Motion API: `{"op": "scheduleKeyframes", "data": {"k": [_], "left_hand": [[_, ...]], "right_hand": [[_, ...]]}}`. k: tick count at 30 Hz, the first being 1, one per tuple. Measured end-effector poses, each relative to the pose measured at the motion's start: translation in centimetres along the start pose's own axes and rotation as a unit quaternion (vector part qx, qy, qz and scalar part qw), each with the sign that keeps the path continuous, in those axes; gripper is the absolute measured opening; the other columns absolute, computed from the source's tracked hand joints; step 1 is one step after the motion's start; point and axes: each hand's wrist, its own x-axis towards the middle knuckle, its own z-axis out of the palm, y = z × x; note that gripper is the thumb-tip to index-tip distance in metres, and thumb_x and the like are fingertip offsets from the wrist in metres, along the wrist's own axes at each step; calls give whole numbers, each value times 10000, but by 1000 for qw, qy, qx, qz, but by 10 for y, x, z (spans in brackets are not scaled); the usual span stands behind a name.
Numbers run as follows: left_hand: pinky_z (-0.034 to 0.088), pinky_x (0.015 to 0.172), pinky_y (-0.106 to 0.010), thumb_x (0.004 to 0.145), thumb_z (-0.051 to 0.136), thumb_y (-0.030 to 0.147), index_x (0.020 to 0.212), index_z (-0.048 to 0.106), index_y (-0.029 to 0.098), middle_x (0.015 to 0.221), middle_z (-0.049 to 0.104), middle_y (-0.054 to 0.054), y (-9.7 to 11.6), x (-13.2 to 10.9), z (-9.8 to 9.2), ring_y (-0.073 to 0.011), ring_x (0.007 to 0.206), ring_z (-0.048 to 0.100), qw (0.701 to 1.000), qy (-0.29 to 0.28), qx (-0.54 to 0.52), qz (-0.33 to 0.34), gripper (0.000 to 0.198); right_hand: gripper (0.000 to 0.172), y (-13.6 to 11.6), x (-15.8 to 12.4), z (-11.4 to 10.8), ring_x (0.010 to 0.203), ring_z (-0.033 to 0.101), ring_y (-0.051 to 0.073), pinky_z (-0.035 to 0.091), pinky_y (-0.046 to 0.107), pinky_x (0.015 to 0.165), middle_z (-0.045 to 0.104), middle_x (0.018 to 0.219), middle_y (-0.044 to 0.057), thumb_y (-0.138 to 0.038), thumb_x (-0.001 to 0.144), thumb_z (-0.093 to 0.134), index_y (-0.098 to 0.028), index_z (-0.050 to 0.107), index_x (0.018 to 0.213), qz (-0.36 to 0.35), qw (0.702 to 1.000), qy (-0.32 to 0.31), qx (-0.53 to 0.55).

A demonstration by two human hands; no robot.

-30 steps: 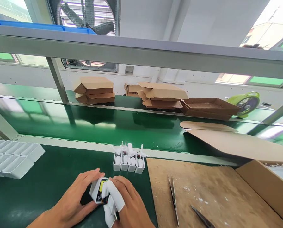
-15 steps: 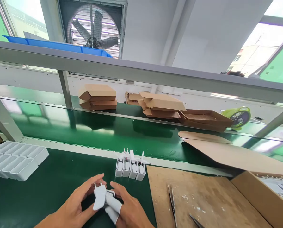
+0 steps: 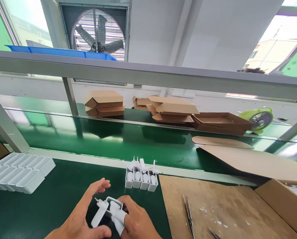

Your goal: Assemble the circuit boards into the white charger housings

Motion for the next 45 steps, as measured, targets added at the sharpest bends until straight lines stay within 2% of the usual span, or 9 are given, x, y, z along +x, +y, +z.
{"op": "scheduleKeyframes", "data": {"k": [7,11,16,22,25,32,39,42,45], "left_hand": [[530,1150,-625,801,797,725,1654,231,374,1596,460,-196,2,2,-7,-433,1453,537,994,-21,47,91,1082],[582,1118,-465,994,728,382,1531,436,320,1493,567,-160,7,6,-8,-320,1374,620,989,-17,82,124,615],[604,995,-368,942,736,169,1222,541,275,1184,660,-80,7,7,-8,-250,1169,663,991,24,66,117,358],[615,861,-329,974,646,107,1502,436,247,1245,549,-124,8,0,-8,-219,1013,629,985,5,121,122,585],[604,889,-333,988,587,67,1391,538,274,1345,515,-140,11,0,-6,-228,1076,633,983,-20,132,125,456],[584,866,-306,996,538,56,1207,578,284,1129,635,-75,16,6,-2,-204,981,673,992,-39,56,108,313],[620,860,-324,1002,599,159,1274,554,312,1140,659,-62,1,2,0,-216,976,704,997,-34,22,69,315],[635,973,-437,893,834,416,1537,404,343,1348,603,-131,-7,-8,7,-309,1127,709,997,9,39,63,778],[596,1053,-512,875,858,371,1611,302,354,1435,578,-170,-6,-17,14,-382,1288,654,993,26,70,86,922]], "right_hand": [[362,-2,-8,1,949,714,217,613,304,775,682,1171,119,-66,892,524,-238,673,1175,12,1000,20,8],[414,-5,-9,2,864,716,237,622,348,734,691,1158,134,-76,816,517,-206,669,1179,71,996,-44,0],[394,-11,-5,0,908,713,266,627,382,756,689,1155,146,-118,886,495,-201,635,1245,100,992,-76,-1],[478,-9,-9,-4,1031,713,267,635,379,842,680,1245,162,-51,847,489,-193,573,1295,72,994,-78,9],[426,-6,-15,-1,1088,703,270,621,374,862,668,1296,182,-43,889,456,-183,559,1277,37,997,-55,-27],[372,-6,-12,4,893,722,237,612,341,727,719,1147,115,-109,901,496,-209,553,1254,65,998,-19,-15],[332,-12,-4,1,919,656,244,575,371,763,674,1127,126,-133,889,524,-219,674,1173,108,992,-43,45],[241,-18,0,2,894,656,219,567,354,788,681,1081,90,-328,958,616,-237,698,1165,227,938,19,261],[367,-24,5,5,891,701,233,580,374,840,730,949,57,-543,946,679,-213,746,1091,323,802,33,501]]}}
